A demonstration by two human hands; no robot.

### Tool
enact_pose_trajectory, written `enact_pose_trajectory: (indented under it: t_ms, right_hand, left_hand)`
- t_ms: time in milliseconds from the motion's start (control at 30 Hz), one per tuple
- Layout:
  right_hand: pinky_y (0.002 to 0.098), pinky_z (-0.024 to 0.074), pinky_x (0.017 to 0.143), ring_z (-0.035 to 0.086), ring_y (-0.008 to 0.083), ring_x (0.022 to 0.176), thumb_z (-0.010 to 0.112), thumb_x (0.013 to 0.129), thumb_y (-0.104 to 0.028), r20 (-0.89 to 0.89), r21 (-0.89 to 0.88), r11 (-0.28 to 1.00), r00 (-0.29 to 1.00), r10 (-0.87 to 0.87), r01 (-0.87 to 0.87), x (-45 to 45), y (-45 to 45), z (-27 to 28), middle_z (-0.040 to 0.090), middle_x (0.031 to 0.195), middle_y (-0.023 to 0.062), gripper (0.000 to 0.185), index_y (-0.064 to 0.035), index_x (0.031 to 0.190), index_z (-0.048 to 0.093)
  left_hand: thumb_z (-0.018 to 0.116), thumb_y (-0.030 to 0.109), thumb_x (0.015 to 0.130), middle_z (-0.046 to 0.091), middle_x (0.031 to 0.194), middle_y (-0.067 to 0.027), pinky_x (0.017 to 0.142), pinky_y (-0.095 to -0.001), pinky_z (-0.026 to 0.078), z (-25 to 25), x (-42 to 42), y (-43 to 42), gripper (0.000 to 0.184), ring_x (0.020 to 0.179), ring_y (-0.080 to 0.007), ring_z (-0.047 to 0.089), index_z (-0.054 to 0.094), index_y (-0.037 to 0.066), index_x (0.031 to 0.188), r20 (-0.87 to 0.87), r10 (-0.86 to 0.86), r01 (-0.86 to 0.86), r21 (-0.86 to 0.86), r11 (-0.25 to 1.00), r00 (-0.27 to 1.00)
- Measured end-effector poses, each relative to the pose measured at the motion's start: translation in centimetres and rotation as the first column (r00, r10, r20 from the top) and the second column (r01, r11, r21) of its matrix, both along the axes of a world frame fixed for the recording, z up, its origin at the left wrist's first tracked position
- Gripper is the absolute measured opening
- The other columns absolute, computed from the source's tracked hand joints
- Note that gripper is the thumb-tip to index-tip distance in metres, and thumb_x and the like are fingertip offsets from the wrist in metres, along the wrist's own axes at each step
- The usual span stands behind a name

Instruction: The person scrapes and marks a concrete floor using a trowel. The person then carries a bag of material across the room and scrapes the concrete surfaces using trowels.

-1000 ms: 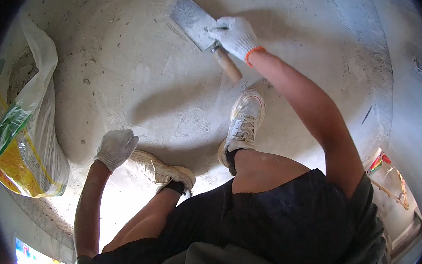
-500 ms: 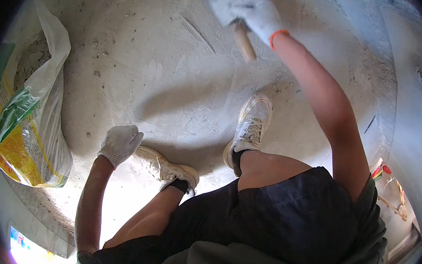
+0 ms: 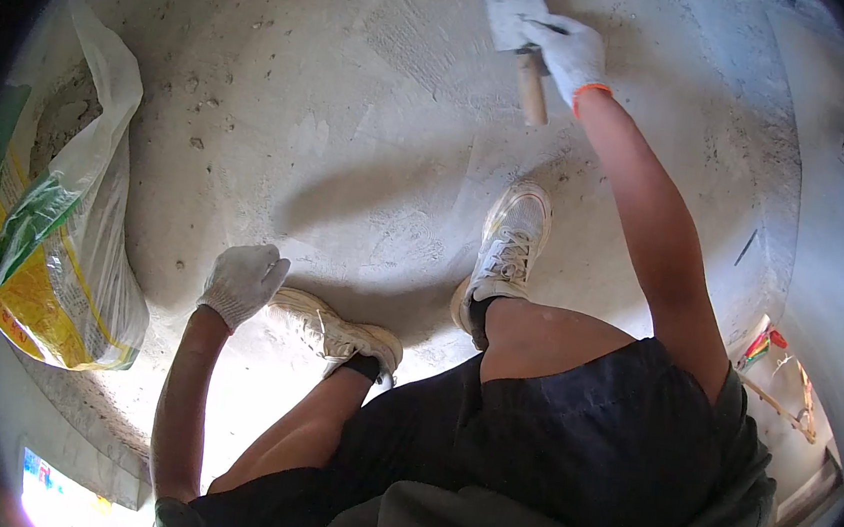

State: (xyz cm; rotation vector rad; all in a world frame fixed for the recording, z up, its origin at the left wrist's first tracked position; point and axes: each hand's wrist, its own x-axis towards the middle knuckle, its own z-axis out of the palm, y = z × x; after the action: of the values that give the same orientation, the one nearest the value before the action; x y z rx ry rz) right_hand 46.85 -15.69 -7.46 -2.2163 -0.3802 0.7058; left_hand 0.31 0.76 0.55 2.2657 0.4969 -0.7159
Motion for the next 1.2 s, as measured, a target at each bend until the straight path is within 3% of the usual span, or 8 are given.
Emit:
enact_pose_trajectory:
  t_ms: [167, 267, 400, 600, 833, 967, 1100, 1200]
  right_hand:
    - [0.0263, 0.0487, 0.068, 0.061, 0.0098, 0.073, 0.08, 0.078, -0.018, 0.044, -0.106, 0.978, 0.983, -0.177, 0.181, 1.6, -4.6, -0.3, 0.07, 0.088, 0.0038, 0.029, 0.0004, 0.099, 0.073]
    - [0.0259, 0.0494, 0.061, 0.061, 0.0119, 0.066, 0.082, 0.075, -0.02, -0.028, 0.032, 0.935, 0.936, -0.352, 0.353, 1.1, -8.1, -0.2, 0.07, 0.079, 0.0067, 0.031, 0.0009, 0.096, 0.073]
    - [0.0242, 0.0502, 0.064, 0.062, 0.0101, 0.069, 0.079, 0.08, -0.018, -0.128, -0.272, 0.751, 0.751, -0.648, 0.601, 0.2, -12.8, 1.7, 0.069, 0.084, 0.0029, 0.025, -0.0037, 0.1, 0.072]
    - [0.0252, 0.052, 0.065, 0.062, 0.0095, 0.072, 0.075, 0.084, -0.018, -0.29, -0.041, 0.878, 0.835, -0.468, 0.478, -0.7, -14.1, 0.6, 0.068, 0.086, 0.002, 0.025, -0.0044, 0.104, 0.072]
    - [0.0241, 0.0473, 0.068, 0.058, 0.0083, 0.074, 0.077, 0.08, -0.02, -0.16, -0.014, 0.983, 0.97, -0.184, 0.184, -3.9, -5.1, -0.3, 0.069, 0.084, -0.0005, 0.025, -0.0039, 0.1, 0.074]
    - [0.0252, 0.0479, 0.066, 0.058, 0.0079, 0.071, 0.077, 0.08, -0.018, -0.088, 0.08, 0.974, 0.974, -0.207, 0.214, -1.8, -8.3, -0.2, 0.07, 0.084, 0.0001, 0.024, -0.0028, 0.099, 0.074]
    - [0.0269, 0.0504, 0.063, 0.062, 0.0097, 0.068, 0.077, 0.081, -0.019, 0.012, -0.12, 0.881, 0.888, -0.46, 0.458, 1.2, -13.3, 0.9, 0.071, 0.085, 0.0039, 0.022, -0.0015, 0.095, 0.075]
    - [0.0262, 0.0516, 0.062, 0.063, 0.0098, 0.072, 0.074, 0.084, -0.02, -0.094, -0.225, 0.79, 0.795, -0.6, 0.57, 2.0, -17.9, -0.2, 0.07, 0.087, 0.0032, 0.023, -0.0025, 0.099, 0.073]
  left_hand:
    - [0.062, 0.027, 0.088, 0.06, 0.066, -0.0179, 0.061, -0.0449, 0.049, -0.3, -0.4, -0.5, 0.027, 0.064, -0.0358, 0.062, 0.06, 0.003, 0.074, -0.007, -0.038, 0.038, -0.015, 0.999, 0.999]
    - [0.062, 0.027, 0.088, 0.059, 0.065, -0.0177, 0.061, -0.0451, 0.048, -0.4, 0.0, -0.3, 0.028, 0.064, -0.0357, 0.062, 0.059, 0.003, 0.074, -0.004, -0.053, 0.053, -0.001, 0.999, 0.999]
    - [0.061, 0.027, 0.088, 0.059, 0.065, -0.0175, 0.062, -0.0452, 0.049, -0.2, 0.4, 0.0, 0.028, 0.063, -0.0356, 0.061, 0.058, 0.004, 0.072, 0.004, -0.023, 0.023, 0.012, 1.0, 1.0]
    - [0.06, 0.026, 0.089, 0.06, 0.065, -0.0178, 0.063, -0.0454, 0.05, -0.3, 0.3, -0.5, 0.028, 0.064, -0.0353, 0.062, 0.059, 0.004, 0.071, -0.033, -0.068, 0.068, 0.008, 0.998, 0.997]
    - [0.06, 0.024, 0.089, 0.058, 0.063, -0.0176, 0.061, -0.0461, 0.047, 0.0, 1.0, -0.3, 0.028, 0.062, -0.0355, 0.06, 0.057, 0.003, 0.071, 0.039, -0.052, 0.051, 0.024, 0.998, 0.998]
    - [0.06, 0.024, 0.089, 0.057, 0.063, -0.0181, 0.061, -0.0463, 0.047, 0.3, 0.7, 0.0, 0.028, 0.062, -0.0362, 0.059, 0.056, 0.003, 0.07, 0.019, -0.022, 0.022, 0.026, 0.999, 1.0]
    - [0.06, 0.024, 0.089, 0.057, 0.063, -0.0177, 0.061, -0.0463, 0.047, -0.5, -0.3, -0.6, 0.028, 0.061, -0.0362, 0.059, 0.057, 0.003, 0.071, 0.002, -0.049, 0.049, 0.004, 0.999, 0.999]
    - [0.06, 0.025, 0.089, 0.058, 0.063, -0.0174, 0.061, -0.046, 0.048, -0.7, -0.2, -1.0, 0.028, 0.061, -0.0358, 0.06, 0.058, 0.003, 0.072, 0.011, -0.076, 0.076, -0.001, 0.997, 0.997]
